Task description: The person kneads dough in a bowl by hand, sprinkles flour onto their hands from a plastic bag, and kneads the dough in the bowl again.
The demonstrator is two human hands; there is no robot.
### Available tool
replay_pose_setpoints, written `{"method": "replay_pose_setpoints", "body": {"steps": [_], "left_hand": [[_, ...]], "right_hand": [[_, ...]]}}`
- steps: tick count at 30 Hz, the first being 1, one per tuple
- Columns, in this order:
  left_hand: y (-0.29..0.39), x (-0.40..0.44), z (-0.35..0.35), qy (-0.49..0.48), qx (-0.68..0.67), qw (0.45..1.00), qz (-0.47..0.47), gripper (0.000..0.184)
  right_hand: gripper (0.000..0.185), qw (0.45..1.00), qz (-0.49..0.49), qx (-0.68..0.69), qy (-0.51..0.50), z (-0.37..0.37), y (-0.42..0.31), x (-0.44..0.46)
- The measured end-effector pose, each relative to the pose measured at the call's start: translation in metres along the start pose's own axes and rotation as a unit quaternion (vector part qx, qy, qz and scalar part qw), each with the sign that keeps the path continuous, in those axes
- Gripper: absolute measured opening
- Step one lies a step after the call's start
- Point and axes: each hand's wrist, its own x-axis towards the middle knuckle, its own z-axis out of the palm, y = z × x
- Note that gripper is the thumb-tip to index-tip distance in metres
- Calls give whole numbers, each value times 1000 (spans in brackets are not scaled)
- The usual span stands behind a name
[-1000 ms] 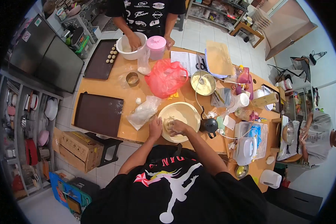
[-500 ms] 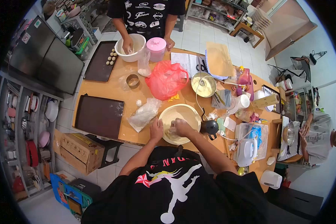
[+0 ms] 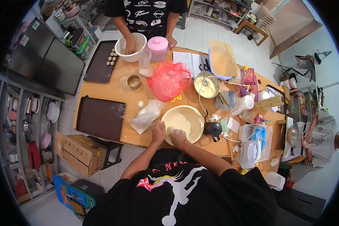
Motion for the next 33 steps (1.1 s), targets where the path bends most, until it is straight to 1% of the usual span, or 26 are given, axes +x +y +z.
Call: {"method": "replay_pose_setpoints", "body": {"steps": [2,3,6,8,9,10,12,13,14,15,17,19,21,22,24,25,26,27,28,29,30,31,32,33], "left_hand": [[-3,-3,0,-27,-4,999,-21,30],[-1,-3,-1,-26,0,1000,-15,29],[-2,1,1,-15,5,1000,-2,29],[-13,-3,7,-4,3,1000,-8,29],[-10,-5,3,-18,8,1000,-12,29],[-3,-4,-4,-33,12,999,-14,29],[5,-1,-8,-51,17,998,-15,29],[3,0,-8,-55,20,998,-16,29],[2,0,-8,-57,21,998,-18,29],[1,0,-8,-53,23,998,-11,29],[-1,0,-7,-47,27,999,4,29],[-4,0,-4,-61,17,998,-18,29],[-10,1,-4,-67,8,997,-27,30],[-13,1,-3,-68,1,997,-23,31],[-13,-2,-2,-71,-7,997,-26,32],[-11,-1,-2,-70,-9,997,-33,32],[-10,0,-4,-68,-9,997,-40,32],[-11,1,-5,-67,-10,997,-36,32],[-13,1,-5,-67,-12,997,-32,32],[-13,0,-3,-69,-16,997,-28,32],[-10,0,-3,-74,-10,997,-35,31],[-7,0,-5,-78,-4,996,-42,31],[-5,0,-6,-83,2,995,-48,31],[-3,0,-6,-68,-4,997,-37,30]], "right_hand": [[17,999,0,-15,30,12,-2,13],[15,999,2,-23,45,16,-2,18],[17,991,83,24,104,23,-4,29],[19,981,141,80,105,22,4,46],[20,973,172,110,104,24,8,55],[26,964,200,118,131,27,14,67],[24,930,266,242,82,17,37,81],[23,854,293,424,63,22,51,87],[23,746,309,588,42,26,66,92],[22,609,311,729,17,31,79,93],[21,627,287,724,-22,14,91,76],[21,645,259,716,-64,-23,94,56],[21,659,232,707,-110,-42,95,44],[25,726,252,632,-97,-40,97,42],[36,837,286,462,-67,-40,100,37],[39,884,289,368,1,-39,97,36],[42,917,286,270,68,-35,89,32],[45,935,281,170,132,-32,81,30],[44,946,230,158,162,-19,82,36],[43,954,180,145,192,8,92,47],[43,958,127,131,221,13,92,51],[40,952,151,218,155,17,94,54],[38,933,174,302,88,19,96,58],[37,931,162,323,56,12,93,57]]}}
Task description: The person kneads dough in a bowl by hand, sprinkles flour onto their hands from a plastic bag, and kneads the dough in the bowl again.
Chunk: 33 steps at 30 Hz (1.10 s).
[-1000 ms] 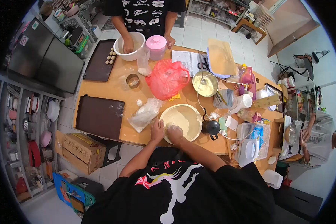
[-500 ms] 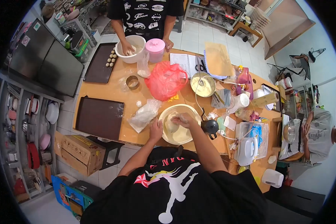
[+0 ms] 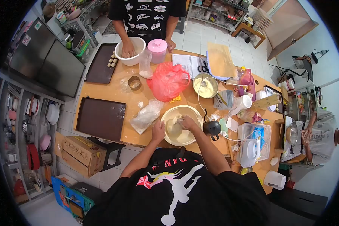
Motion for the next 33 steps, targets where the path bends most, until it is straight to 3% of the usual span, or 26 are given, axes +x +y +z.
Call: {"method": "replay_pose_setpoints", "body": {"steps": [1,4,7,10,13,20,23,26,29,30,32,33], "left_hand": [[2,-1,2,15,-6,1000,11,30],[8,1,-1,30,-20,999,20,30],[6,-3,2,48,-32,998,39,30],[-3,2,8,58,-36,996,50,29],[-7,2,8,38,-12,999,38,29],[3,-1,3,40,10,999,28,29],[1,0,5,63,16,996,59,28],[-2,1,3,19,22,999,28,29],[-5,1,4,29,12,999,44,29],[-6,-1,3,28,10,998,49,29],[-5,2,2,29,6,998,62,30],[-3,3,0,21,9,998,56,29]], "right_hand": [[36,999,2,16,-36,-5,-8,-4],[31,977,-183,-106,-30,-38,-65,-52],[21,938,-280,-202,-17,-18,-44,-75],[16,896,-286,-339,-22,12,-33,-111],[16,908,-246,-331,-71,26,-41,-100],[26,955,-20,-271,-118,37,-65,-48],[28,972,52,-217,-77,38,-72,-37],[30,983,120,-136,-12,33,-82,-37],[26,984,172,16,-32,46,-48,-5],[23,960,242,132,-53,51,-38,4],[16,859,360,352,-92,55,-26,24],[15,841,321,416,-130,52,-18,25]]}}
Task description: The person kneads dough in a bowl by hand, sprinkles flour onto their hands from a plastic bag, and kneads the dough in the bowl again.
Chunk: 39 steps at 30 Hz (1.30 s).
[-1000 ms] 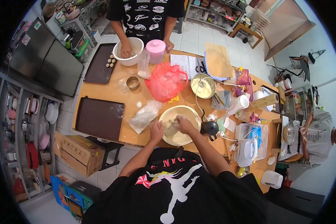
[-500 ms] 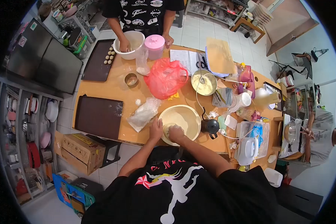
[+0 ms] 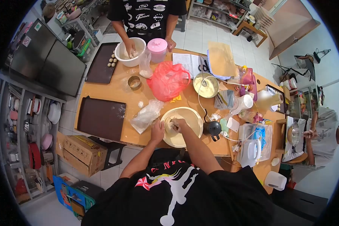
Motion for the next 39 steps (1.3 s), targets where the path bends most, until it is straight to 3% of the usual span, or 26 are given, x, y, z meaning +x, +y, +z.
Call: {"method": "replay_pose_setpoints", "body": {"steps": [2,5,8,9,12,13,14,16,19,22,25,28,31,34,35,39], "left_hand": [[4,-1,-4,-21,4,1000,-14,29],[6,0,-7,-47,15,998,-30,30],[-3,-1,1,0,5,1000,13,31],[-3,1,-1,-20,2,1000,-5,29],[4,3,-7,-51,-5,998,-30,31],[4,2,-7,-45,-5,999,-23,31],[4,-1,-7,-39,-6,999,-15,31],[2,-2,-5,-32,-2,999,-9,30],[-4,3,1,7,5,999,37,28],[0,-1,-3,7,7,999,30,29],[1,3,0,9,4,1000,28,29],[-2,1,2,33,6,999,37,29],[2,1,2,42,4,998,41,29],[3,0,1,52,17,998,43,30],[4,-1,2,55,22,997,46,30],[3,0,3,32,-9,999,13,31]], "right_hand": [[11,986,-34,88,-139,-19,7,-1],[21,961,7,221,-168,-19,-18,-83],[40,988,-131,-65,-56,-30,-28,-127],[50,939,-187,-289,-7,-44,-28,-122],[45,797,-339,-495,72,-48,-26,-148],[39,766,-326,-549,75,-38,-26,-164],[42,707,-384,-586,97,-33,-7,-155],[49,714,-392,-579,35,-14,15,-150],[54,615,-488,-606,128,3,46,-123],[61,567,-397,-706,151,14,43,-124],[52,533,-378,-728,209,21,36,-118],[46,536,-389,-714,228,21,41,-99],[40,593,-490,-602,215,7,39,-94],[27,650,-492,-539,213,5,27,-90],[30,710,-451,-505,193,3,22,-89],[30,768,-437,-434,177,-12,27,-49]]}}
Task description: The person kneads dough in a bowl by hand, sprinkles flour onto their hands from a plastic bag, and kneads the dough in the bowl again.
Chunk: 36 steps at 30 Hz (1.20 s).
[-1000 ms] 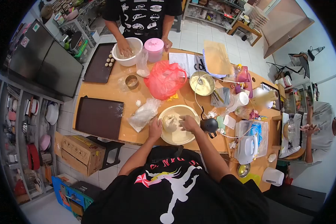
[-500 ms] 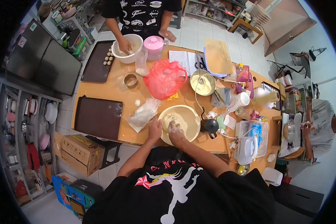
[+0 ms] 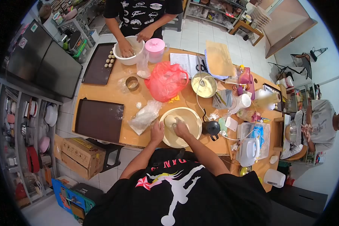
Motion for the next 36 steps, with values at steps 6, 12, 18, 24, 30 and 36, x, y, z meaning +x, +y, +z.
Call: {"method": "replay_pose_setpoints", "body": {"steps": [6,12,18,24,30,36], "left_hand": [[0,-1,-2,-6,24,1000,15,31],[13,-4,-1,14,58,998,-19,31],[16,-8,10,69,61,995,-21,31],[18,-6,7,24,76,996,-31,27],[6,-3,9,5,91,996,-12,26],[5,-8,15,11,60,996,-58,29]], "right_hand": [[46,912,235,206,-264,-61,-17,1],[44,981,138,-132,-14,-32,-24,-22],[28,977,104,-124,142,-12,-42,-19],[23,965,135,-171,147,-1,-40,3],[31,971,140,-171,86,-28,-50,16],[34,970,90,-168,150,-15,-30,14]]}}
